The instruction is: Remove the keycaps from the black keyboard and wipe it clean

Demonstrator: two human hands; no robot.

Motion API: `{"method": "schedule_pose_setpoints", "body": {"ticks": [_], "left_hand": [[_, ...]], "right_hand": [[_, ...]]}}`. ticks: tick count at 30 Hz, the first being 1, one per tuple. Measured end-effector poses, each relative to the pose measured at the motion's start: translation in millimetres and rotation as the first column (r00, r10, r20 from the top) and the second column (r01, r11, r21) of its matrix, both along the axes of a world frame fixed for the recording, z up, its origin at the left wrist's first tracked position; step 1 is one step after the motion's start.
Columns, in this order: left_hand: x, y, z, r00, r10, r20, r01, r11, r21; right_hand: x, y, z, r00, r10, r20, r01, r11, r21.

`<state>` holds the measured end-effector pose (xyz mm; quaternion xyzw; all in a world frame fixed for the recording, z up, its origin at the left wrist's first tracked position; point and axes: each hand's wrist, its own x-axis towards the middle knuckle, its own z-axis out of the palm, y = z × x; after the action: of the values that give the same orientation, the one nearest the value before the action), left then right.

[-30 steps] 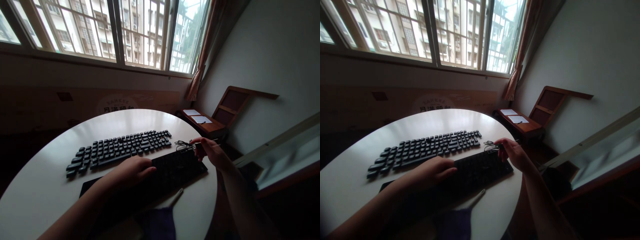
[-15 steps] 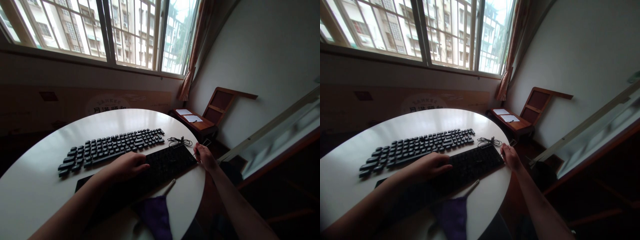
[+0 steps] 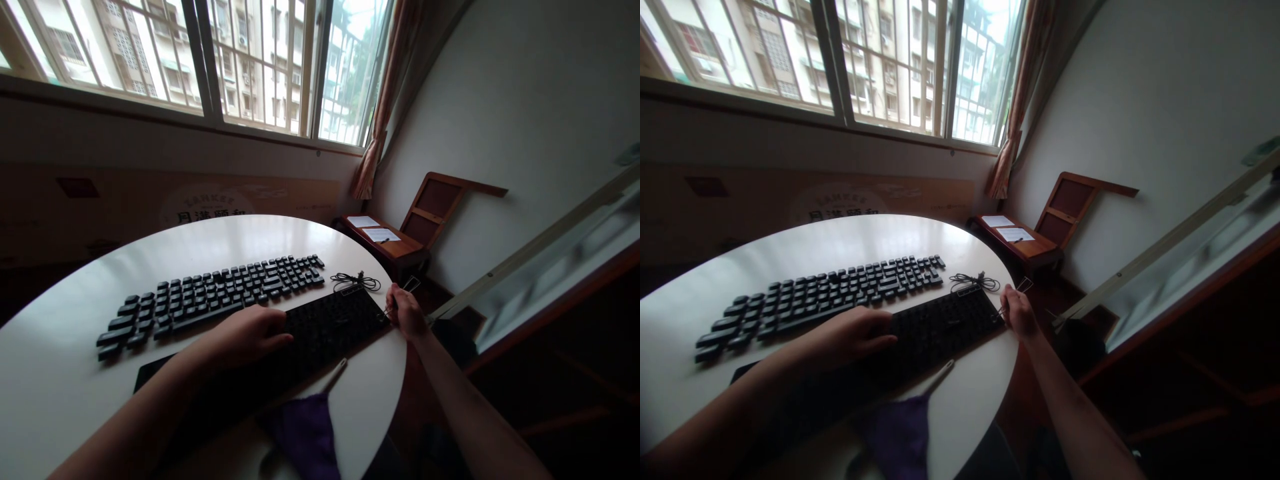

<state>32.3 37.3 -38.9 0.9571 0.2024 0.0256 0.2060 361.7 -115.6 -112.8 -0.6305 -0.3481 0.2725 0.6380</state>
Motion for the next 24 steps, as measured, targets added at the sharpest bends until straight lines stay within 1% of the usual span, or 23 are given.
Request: {"method": "schedule_pose_setpoints", "body": {"ticks": [4, 6, 11, 13, 17, 24], "left_hand": [[0, -2, 0.6, 0.999, 0.032, -0.031, -0.03, 0.998, 0.053], [0, -4, 0.4, 0.998, 0.051, -0.037, -0.049, 0.997, 0.053], [0, -1, -5.1, 0.999, 0.032, -0.04, -0.032, 0.999, 0.002], [0, 2, -8.2, 1.0, 0.015, -0.024, -0.015, 1.0, -0.012], [0, 4, -10.7, 1.0, 0.01, -0.017, -0.01, 1.0, -0.011], [2, 2, -5.5, 0.999, 0.012, -0.049, -0.013, 1.0, -0.008]], "right_hand": [[-1, -3, -4.3, 0.999, -0.014, 0.037, 0.013, 1.0, 0.026], [-2, -4, -5.7, 0.997, -0.021, 0.069, 0.018, 0.999, 0.034], [-4, -7, -5.2, 0.952, -0.046, 0.303, 0.042, 0.999, 0.019], [-4, -6, -4.7, 0.955, -0.048, 0.294, 0.049, 0.999, 0.002], [-1, -2, -5.5, 0.979, -0.054, 0.195, 0.054, 0.999, 0.005], [1, 0, -7.4, 0.981, -0.084, 0.176, 0.08, 0.996, 0.031]]}}
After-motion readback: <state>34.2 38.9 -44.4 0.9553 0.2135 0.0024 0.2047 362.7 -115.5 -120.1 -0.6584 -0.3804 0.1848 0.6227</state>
